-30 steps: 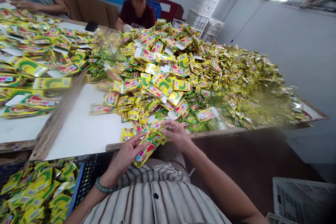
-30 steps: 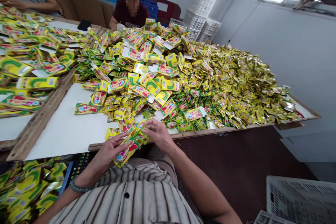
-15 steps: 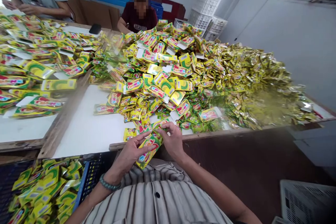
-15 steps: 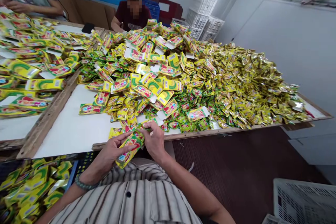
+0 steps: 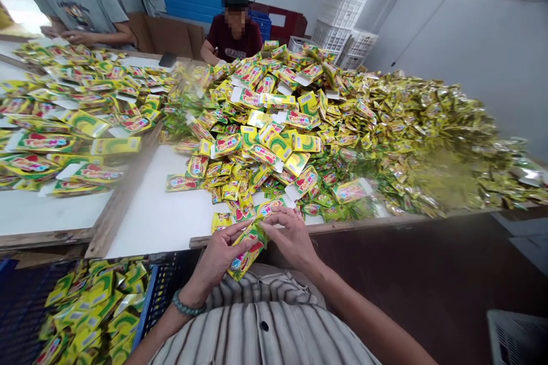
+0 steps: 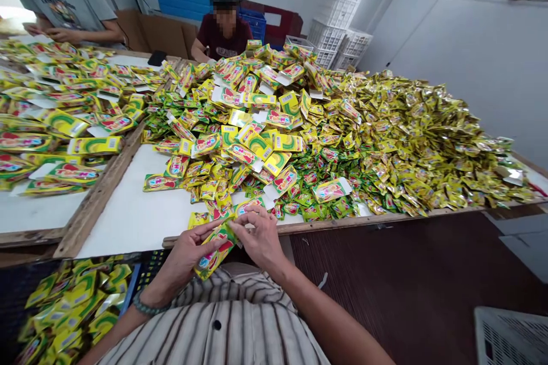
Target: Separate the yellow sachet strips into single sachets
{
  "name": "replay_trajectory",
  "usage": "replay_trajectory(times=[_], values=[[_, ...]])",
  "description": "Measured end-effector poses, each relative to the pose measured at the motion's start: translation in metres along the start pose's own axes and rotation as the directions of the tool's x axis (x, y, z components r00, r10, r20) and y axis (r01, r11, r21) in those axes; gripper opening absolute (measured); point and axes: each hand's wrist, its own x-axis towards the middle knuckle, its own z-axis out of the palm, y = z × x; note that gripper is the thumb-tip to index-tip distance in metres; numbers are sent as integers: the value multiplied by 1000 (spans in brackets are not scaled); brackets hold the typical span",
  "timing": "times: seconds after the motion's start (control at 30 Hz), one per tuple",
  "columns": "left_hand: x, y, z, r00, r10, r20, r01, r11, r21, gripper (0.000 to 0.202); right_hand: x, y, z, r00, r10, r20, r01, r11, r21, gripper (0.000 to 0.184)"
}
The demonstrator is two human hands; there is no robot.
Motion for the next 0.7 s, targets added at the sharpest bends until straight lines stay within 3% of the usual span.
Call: replay_trajectory(times=[0.17,0.27,0.33,0.4,0.6,0.7], values=[[-4,2,-2,997,31,-68,-28,999,33,58,-3,-1,0,991,-4,137,-6,997,73,9],[-7,5,2,998,39,-54,-37,998,46,60,-2,-1,-1,1000,-4,24,2,994,107,13],[-8,8,4,999,30,-45,-28,998,57,62,-1,-1,-3,996,-11,-85,13,999,32,11],[-8,8,5,999,31,-43,-28,997,66,62,1,0,-4,994,-42,-104,37,998,-53,7],[-5,3,0,998,30,-46,-27,997,67,59,-2,-2,-1,990,-139,-34,132,979,-158,11],[-6,4,-3,997,28,-68,-23,997,69,56,-4,-9,1,989,-94,113,101,993,-59,13]])
